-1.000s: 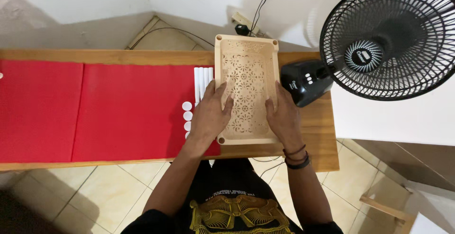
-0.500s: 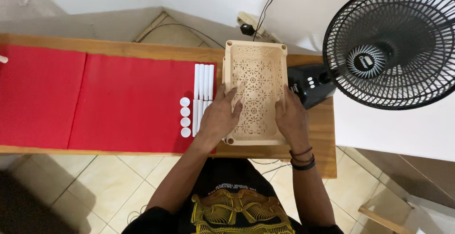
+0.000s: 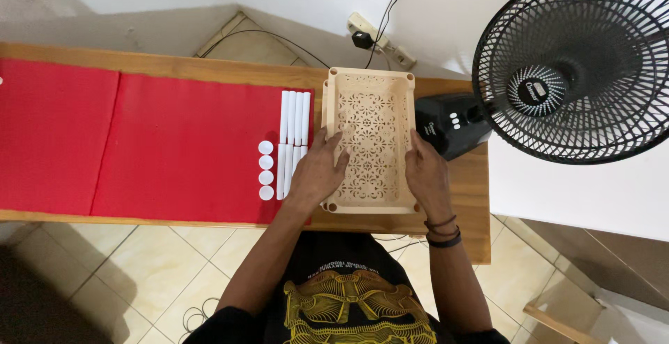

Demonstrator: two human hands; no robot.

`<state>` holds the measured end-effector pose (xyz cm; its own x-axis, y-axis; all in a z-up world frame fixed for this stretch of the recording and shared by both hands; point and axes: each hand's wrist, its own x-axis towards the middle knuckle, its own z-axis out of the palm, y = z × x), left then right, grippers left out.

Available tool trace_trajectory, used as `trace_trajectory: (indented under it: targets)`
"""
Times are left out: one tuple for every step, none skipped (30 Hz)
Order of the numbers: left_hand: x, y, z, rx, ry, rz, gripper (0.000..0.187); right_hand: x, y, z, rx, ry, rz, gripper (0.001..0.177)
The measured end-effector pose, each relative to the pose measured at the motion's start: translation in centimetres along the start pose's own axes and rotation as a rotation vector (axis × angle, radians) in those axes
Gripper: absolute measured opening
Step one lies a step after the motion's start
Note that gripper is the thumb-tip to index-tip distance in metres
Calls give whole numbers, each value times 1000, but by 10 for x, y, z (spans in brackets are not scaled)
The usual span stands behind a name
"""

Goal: The person assembles a beige plastic basket by inserting white plastic legs into the corner holes. They then flip the basket over and attach white circular feet to the bottom corners. The person repeats this process for a second basket.

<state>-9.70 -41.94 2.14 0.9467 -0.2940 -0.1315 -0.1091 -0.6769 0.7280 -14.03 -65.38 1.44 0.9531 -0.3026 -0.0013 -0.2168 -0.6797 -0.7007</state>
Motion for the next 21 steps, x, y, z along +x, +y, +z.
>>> trace_trajectory:
  targets:
    - [1,-1,1,8,0,-7,52,0,3,2,9,8,-28,43]
    - [1,-3,3,20,2,-5,53,1,6,5,18,17,-56,43]
    - [1,-4,3,32,6,-2,53,1,10,7,14,17,-66,43]
    - [2,-5,4,44,10,1,54,2,13,10,11,17,-77,43]
    - [3,-5,5,37,-17,-31,54,2,16,12,8,17,-89,43]
    - [4,-6,5,31,-45,-63,55,3,18,14,11,13,-99,44]
    - [5,-6,7,23,-73,-93,56,3,20,16,12,10,-107,45]
    - [6,-7,8,31,-61,-83,56,3,22,17,14,7,-115,46]
    - [6,-9,10,39,-50,-76,56,4,24,18,12,-4,-101,46]
    - [7,-11,11,47,-39,-69,57,4,25,18,11,-16,-86,46]
    - [8,-13,13,51,-36,-68,57,4,26,19,9,-27,-70,47]
    - [8,-16,15,54,-32,-67,57,5,26,20,6,-26,-84,47]
    - [9,-18,17,57,-30,-65,57,5,27,21,2,-24,-97,47]
    - [9,-20,19,62,-31,-66,57,5,27,21,-2,-23,-110,47]
    - [9,-22,20,68,-30,-66,57,5,26,22,0,-26,-114,47]
    - [9,-23,22,73,-30,-66,57,6,26,22,1,-30,-117,47]
    - [8,-25,23,63,-46,-82,58,5,26,23,2,-35,-121,48]
    - [8,-27,23,53,-62,-97,58,5,27,24,-4,-51,-89,48]
    - [7,-27,24,43,-80,-111,59,5,28,23,-11,-67,-56,49]
    - [8,-28,24,40,-71,-103,58,6,28,23,-18,-82,-22,50]
    - [8,-29,24,38,-62,-97,58,6,29,24,-25,-79,-40,50]
